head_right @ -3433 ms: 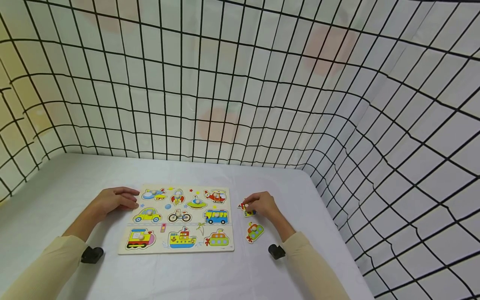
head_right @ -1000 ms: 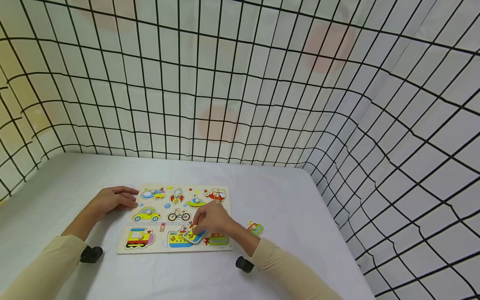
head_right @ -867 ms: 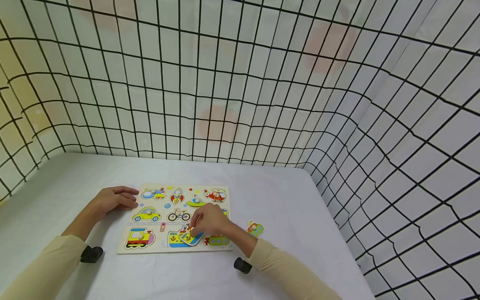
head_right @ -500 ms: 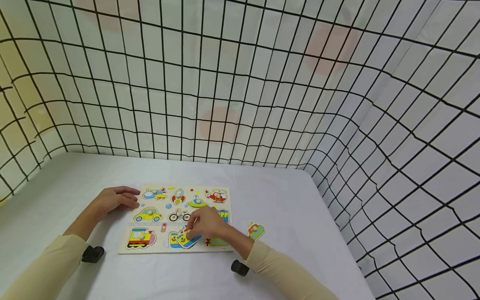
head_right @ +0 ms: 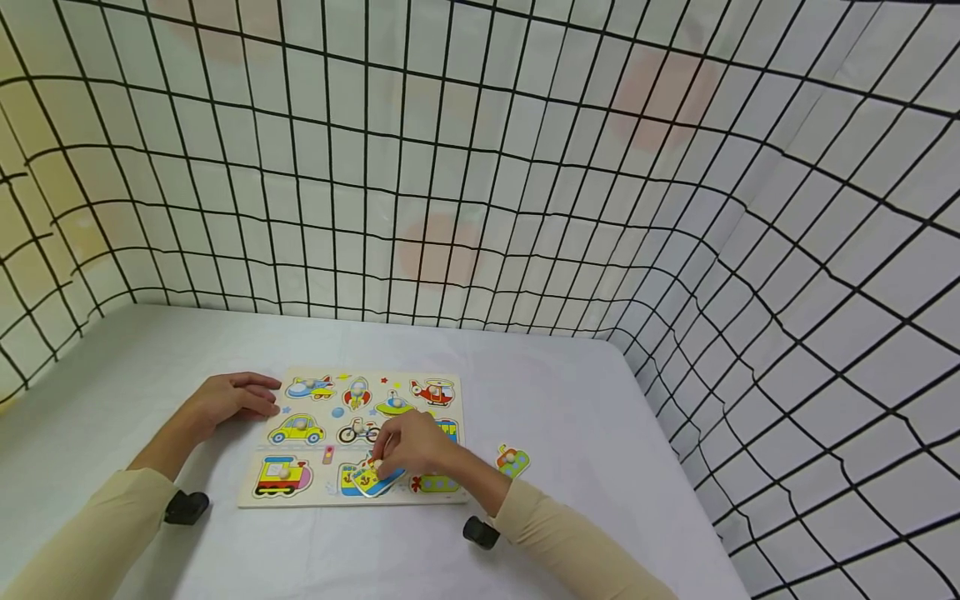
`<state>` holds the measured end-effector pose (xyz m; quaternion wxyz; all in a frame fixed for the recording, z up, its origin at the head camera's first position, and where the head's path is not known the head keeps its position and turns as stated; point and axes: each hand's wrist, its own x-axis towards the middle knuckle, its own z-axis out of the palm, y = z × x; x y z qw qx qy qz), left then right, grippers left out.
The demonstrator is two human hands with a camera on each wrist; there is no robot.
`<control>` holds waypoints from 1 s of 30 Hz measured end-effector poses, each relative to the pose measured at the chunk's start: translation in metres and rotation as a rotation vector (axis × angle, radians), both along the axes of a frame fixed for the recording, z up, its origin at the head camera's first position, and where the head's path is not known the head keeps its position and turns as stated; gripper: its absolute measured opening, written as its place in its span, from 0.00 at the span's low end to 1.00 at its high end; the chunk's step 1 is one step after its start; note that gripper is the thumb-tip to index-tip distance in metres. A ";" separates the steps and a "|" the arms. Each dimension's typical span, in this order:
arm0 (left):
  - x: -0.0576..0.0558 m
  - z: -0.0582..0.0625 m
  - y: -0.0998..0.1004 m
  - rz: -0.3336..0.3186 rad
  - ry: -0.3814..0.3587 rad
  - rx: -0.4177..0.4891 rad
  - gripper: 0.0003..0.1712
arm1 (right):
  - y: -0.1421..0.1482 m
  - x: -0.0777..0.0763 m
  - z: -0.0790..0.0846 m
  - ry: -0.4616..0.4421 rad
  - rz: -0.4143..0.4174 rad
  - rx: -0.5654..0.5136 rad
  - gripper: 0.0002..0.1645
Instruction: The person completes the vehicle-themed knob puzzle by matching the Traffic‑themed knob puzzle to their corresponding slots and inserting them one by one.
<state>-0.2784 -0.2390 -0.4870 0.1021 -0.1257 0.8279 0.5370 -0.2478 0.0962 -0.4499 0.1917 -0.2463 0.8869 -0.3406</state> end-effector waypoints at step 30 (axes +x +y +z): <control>0.002 0.001 0.001 -0.007 0.006 -0.017 0.34 | -0.013 0.007 -0.006 -0.030 -0.020 -0.049 0.09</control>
